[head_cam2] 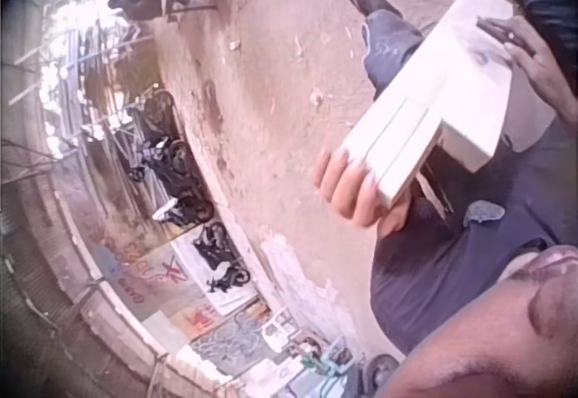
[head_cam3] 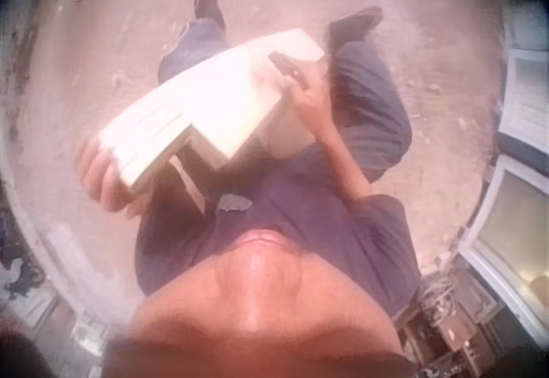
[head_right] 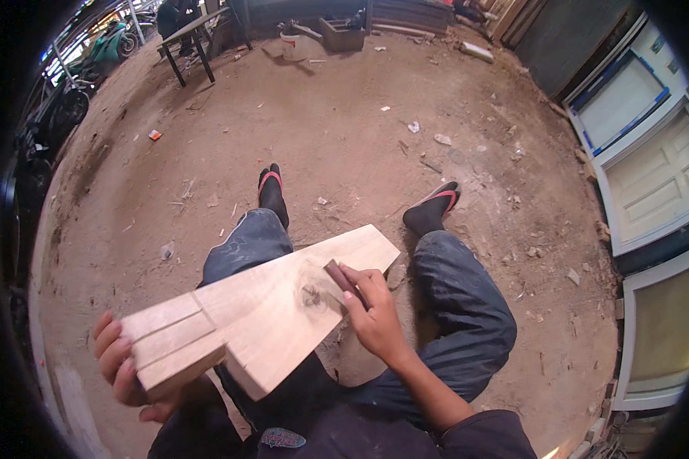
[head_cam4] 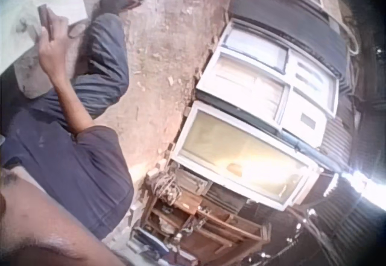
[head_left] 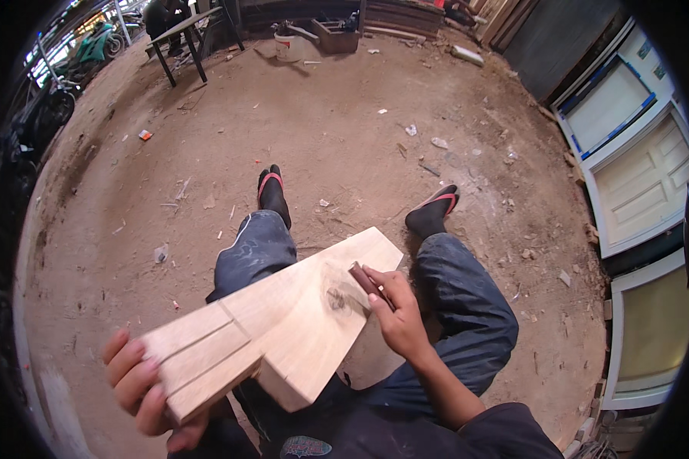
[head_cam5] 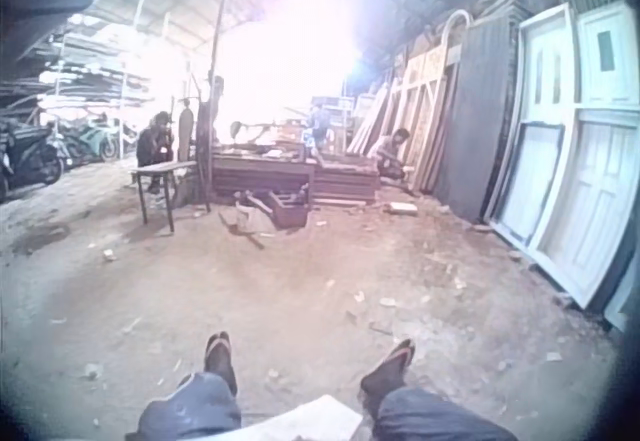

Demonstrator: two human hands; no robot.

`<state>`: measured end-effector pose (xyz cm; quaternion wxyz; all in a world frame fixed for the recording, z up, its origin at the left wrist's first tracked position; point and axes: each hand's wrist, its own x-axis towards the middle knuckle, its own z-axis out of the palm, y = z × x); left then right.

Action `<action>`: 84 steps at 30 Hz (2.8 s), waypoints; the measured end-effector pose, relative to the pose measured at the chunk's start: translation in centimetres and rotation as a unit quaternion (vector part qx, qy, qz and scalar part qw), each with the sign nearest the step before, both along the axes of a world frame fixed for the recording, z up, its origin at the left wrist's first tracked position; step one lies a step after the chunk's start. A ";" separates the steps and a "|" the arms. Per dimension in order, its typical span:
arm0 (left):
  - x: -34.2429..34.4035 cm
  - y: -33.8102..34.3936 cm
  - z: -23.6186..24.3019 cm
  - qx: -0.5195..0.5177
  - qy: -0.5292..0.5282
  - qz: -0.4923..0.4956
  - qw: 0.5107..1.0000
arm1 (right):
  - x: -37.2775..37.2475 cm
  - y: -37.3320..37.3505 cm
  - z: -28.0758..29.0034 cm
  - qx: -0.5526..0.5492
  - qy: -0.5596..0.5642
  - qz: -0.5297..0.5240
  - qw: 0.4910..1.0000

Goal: The person sits on the floor and uses a hammer and chisel to carve a small wooden block placed on a larger plank. After carving, the person sands the plank with a sanding block.

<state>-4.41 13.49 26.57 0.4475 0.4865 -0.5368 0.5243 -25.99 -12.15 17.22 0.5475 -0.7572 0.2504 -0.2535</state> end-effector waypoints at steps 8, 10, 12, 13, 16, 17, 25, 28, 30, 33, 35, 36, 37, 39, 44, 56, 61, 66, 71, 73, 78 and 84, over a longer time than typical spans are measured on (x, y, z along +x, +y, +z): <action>-0.1 4.8 -3.1 0.000 0.188 -0.115 0.975 | 1.0 -1.9 -5.2 -0.003 0.004 0.013 1.000; 0.3 4.6 -4.1 -0.035 0.238 -0.167 0.956 | 1.3 -1.7 -4.8 0.012 -0.002 0.029 0.999; 0.6 4.8 -5.3 -0.071 0.294 -0.166 0.939 | 1.1 -0.8 -3.6 -0.021 -0.013 0.071 0.997; 1.4 5.4 -5.5 -0.053 0.323 -0.269 0.906 | 1.0 -0.9 -3.9 -0.029 -0.023 0.067 0.997; 4.2 5.8 -5.8 0.060 0.368 -0.443 0.815 | 1.1 -1.6 -5.2 -0.065 -0.050 0.060 0.995; 5.0 5.1 -6.2 0.084 0.375 -0.476 0.791 | 1.1 -2.6 -6.0 -0.025 0.002 0.033 0.999; 3.6 0.5 -6.0 0.084 0.403 -0.595 0.691 | 2.1 0.7 -6.3 -0.063 -0.061 -0.015 0.996; 2.8 0.7 -6.1 0.079 0.431 -0.566 0.698 | 2.0 -0.5 -8.1 -0.120 -0.061 -0.015 0.991; 2.1 1.4 -5.4 0.078 0.460 -0.522 0.714 | 2.0 -0.9 -8.6 -0.132 -0.066 -0.021 0.989; 1.0 5.7 -4.0 0.071 0.526 -0.373 0.761 | 1.8 -0.5 -8.4 -0.127 -0.068 -0.038 0.989; 0.4 10.2 -1.2 0.044 0.569 -0.175 0.802 | 1.5 -0.4 -8.3 -0.129 -0.073 -0.046 0.988; -1.0 9.7 0.8 0.073 0.534 -0.095 0.837 | 1.7 -0.4 -8.6 -0.136 -0.078 -0.045 0.987; -3.7 8.1 3.0 0.102 0.493 -0.011 0.864 | 1.9 -0.1 -8.9 -0.140 -0.081 -0.044 0.986; -7.9 5.8 7.1 0.273 0.385 0.118 0.874 | 2.5 0.4 -9.1 -0.141 -0.081 -0.042 0.986; -9.8 -3.3 5.5 0.595 0.237 0.292 0.711 | 1.6 -0.3 -9.7 -0.147 -0.070 -0.039 0.986; -8.8 -5.2 3.5 0.606 0.288 0.440 0.597 | 0.4 -6.1 -16.9 -0.092 0.018 -0.174 0.980; -9.0 -4.7 2.3 0.597 0.271 0.298 0.694 | 1.6 -1.4 -11.7 -0.119 -0.037 -0.097 0.987; -10.2 -7.3 0.7 0.669 0.151 0.275 0.674 | 0.8 -5.1 -15.3 -0.150 -0.004 -0.114 0.982; -9.6 -7.2 -0.1 0.638 0.194 0.281 0.690 | 0.6 -6.9 -18.2 -0.110 0.036 -0.193 0.974; -9.5 -6.8 -0.4 0.617 0.210 0.291 0.701 | 1.5 -4.5 -15.7 -0.104 0.014 -0.154 0.982; -8.6 -6.3 -0.5 0.602 0.219 0.257 0.724 | 1.6 0.9 -10.9 -0.150 -0.084 -0.020 0.985; -8.3 -2.4 3.2 0.552 0.243 0.297 0.740 | 1.4 -2.7 -13.5 -0.123 -0.021 -0.094 0.988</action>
